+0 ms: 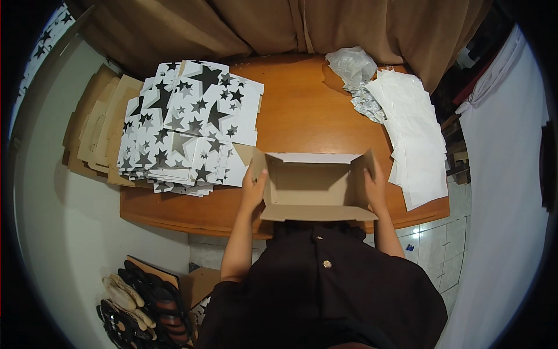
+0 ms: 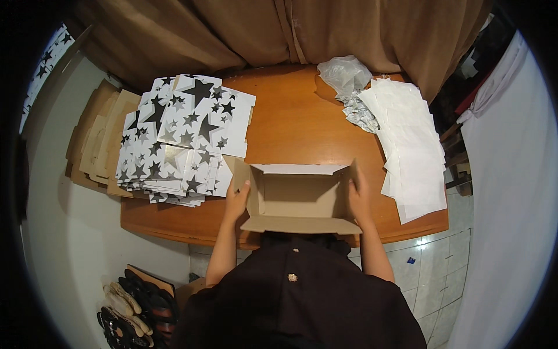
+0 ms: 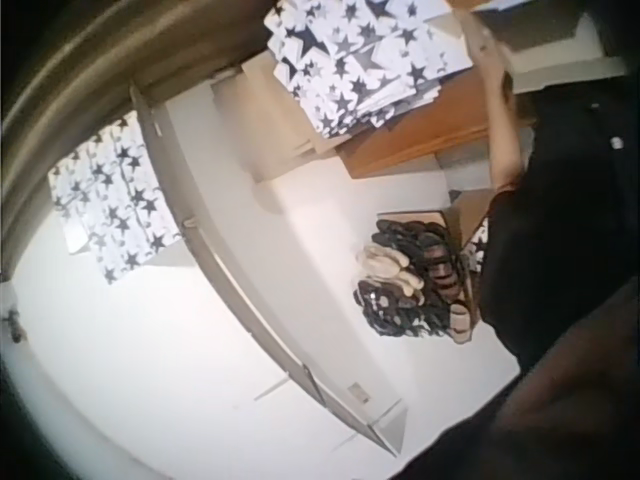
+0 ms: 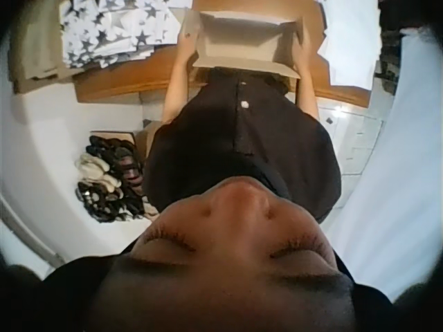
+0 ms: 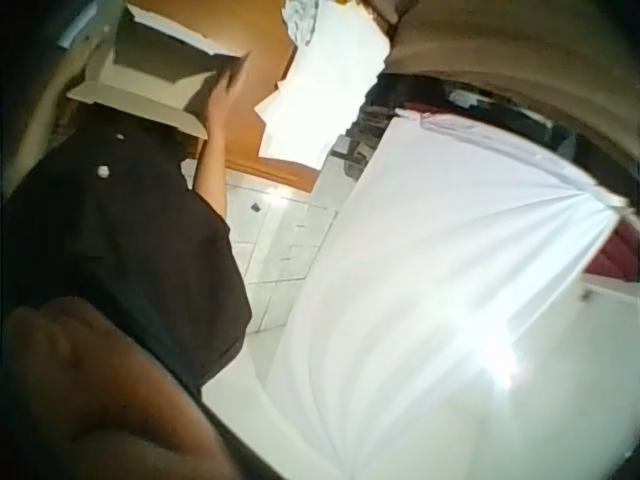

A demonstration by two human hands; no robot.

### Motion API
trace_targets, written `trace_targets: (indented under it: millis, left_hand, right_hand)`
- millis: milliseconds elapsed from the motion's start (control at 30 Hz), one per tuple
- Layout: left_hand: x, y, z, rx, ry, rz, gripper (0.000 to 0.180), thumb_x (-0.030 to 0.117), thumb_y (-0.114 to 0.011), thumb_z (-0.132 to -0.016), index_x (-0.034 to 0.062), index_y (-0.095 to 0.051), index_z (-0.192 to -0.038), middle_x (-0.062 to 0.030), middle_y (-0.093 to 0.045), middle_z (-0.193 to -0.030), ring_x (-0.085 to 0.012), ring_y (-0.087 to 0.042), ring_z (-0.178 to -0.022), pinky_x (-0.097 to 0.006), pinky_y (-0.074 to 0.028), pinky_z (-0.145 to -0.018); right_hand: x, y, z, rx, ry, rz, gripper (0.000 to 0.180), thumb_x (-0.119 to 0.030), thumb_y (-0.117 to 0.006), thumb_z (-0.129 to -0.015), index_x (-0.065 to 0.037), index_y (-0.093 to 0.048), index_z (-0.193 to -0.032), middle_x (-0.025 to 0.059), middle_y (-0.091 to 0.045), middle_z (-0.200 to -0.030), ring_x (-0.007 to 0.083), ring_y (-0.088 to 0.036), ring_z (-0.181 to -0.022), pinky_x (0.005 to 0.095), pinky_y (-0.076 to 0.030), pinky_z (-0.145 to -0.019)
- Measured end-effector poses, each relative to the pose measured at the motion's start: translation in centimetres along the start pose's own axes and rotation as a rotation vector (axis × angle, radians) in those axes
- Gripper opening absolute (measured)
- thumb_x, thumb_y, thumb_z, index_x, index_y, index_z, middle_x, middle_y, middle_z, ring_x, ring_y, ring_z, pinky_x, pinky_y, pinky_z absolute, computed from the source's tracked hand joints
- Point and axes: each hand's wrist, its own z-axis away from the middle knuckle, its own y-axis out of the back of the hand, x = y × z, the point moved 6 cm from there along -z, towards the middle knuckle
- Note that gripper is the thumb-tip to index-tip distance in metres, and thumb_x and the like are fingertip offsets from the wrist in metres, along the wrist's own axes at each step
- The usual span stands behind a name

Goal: Folding flat cardboard into shoe boxes, placing tissue paper inside, and stacking them on a wall shelf.

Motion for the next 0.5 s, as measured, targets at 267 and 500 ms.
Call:
trace_targets:
  millis: [267,500]
  left_hand:
    - [6.3,3.4,1.5,0.728,-0.498,-0.003,0.049,0.016,-0.058,-0.084,0.0014,-0.04,-0.128,-0.012,-0.057,-0.096,-0.0208,-0.055,-0.086,-0.031,-0.044,-0.077]
    - [14.3,-3.1,0.9,-0.491,-0.373,0.027,0.026,0.02,-0.055,-0.083,-0.0004,-0.064,-0.096,-0.0137,-0.061,-0.085,-0.0203,-0.057,-0.081,-0.03,-0.045,-0.071]
  right_hand:
    - [2.4,1.0,-0.5,0.194,0.053,0.219,0.035,-0.011,-0.047,-0.093,0.005,-0.047,-0.124,0.0156,-0.058,-0.113,0.0236,-0.054,-0.105,0.0317,-0.041,-0.09]
    - [2.0,0.9,-0.1,0.146,-0.148,0.035,0.042,-0.012,-0.047,-0.092,0.004,-0.04,-0.131,0.0194,-0.047,-0.129,0.0287,-0.045,-0.121,0.0347,-0.036,-0.1]
